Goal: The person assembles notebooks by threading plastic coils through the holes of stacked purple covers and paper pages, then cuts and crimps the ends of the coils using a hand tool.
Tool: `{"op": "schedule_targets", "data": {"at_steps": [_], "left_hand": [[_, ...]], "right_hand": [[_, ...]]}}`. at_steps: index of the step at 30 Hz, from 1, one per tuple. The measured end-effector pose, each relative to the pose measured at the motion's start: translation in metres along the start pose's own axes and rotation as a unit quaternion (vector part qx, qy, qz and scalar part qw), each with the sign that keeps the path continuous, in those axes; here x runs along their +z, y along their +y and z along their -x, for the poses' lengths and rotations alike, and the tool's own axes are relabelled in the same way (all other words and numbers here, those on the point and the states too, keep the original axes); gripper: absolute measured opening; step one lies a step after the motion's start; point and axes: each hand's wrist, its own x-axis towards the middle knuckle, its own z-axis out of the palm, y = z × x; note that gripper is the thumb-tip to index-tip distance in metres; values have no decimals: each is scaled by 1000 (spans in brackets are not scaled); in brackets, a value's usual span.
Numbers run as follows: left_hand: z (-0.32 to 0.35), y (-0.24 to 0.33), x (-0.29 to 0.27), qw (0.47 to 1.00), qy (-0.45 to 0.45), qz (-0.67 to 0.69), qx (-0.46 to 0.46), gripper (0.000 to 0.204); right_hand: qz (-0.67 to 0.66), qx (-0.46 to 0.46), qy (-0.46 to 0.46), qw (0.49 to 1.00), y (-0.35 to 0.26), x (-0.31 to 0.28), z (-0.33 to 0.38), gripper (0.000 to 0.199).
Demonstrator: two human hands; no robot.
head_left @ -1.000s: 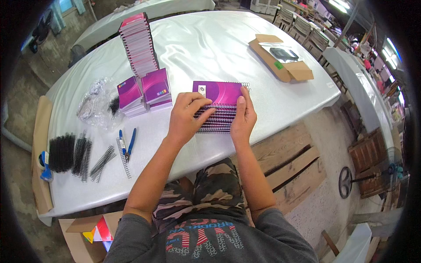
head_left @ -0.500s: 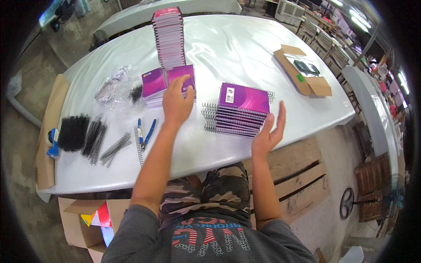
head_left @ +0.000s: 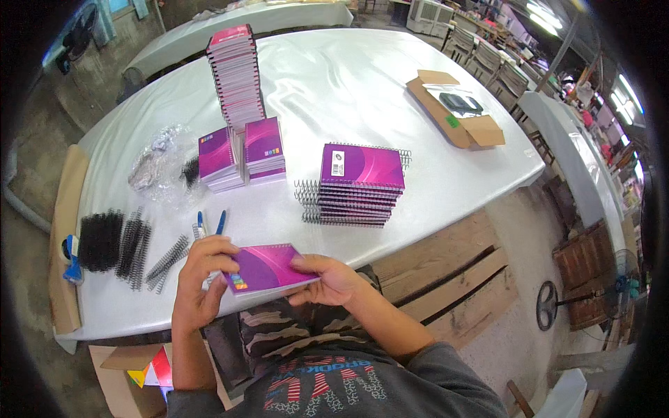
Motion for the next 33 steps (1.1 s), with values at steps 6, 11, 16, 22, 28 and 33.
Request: {"op": "schedule_targets", "data": {"at_steps": [6, 11, 16, 22, 28, 33], "left_hand": [[21, -29, 45, 886, 96, 289, -349, 55], [40, -63, 80, 983, -5, -88, -164, 28], [21, -101, 50, 906, 83, -321, -265, 28], [19, -126, 34, 868, 55, -334, -362, 41], [32, -155, 7, 910, 47, -120, -394, 37], [18, -112, 3, 888, 163, 42, -427, 29]], "right_hand": [[404, -135, 122, 897, 5, -1, -20, 19], [457, -262, 75, 847, 17, -23, -27, 21], [551, -211, 25, 807, 17, -27, -26, 38], [560, -301, 43, 770, 18, -26, -33, 33], [531, -234, 27, 814, 10, -29, -33, 30], [533, -254, 28, 806, 16, -37, -38, 31]]}}
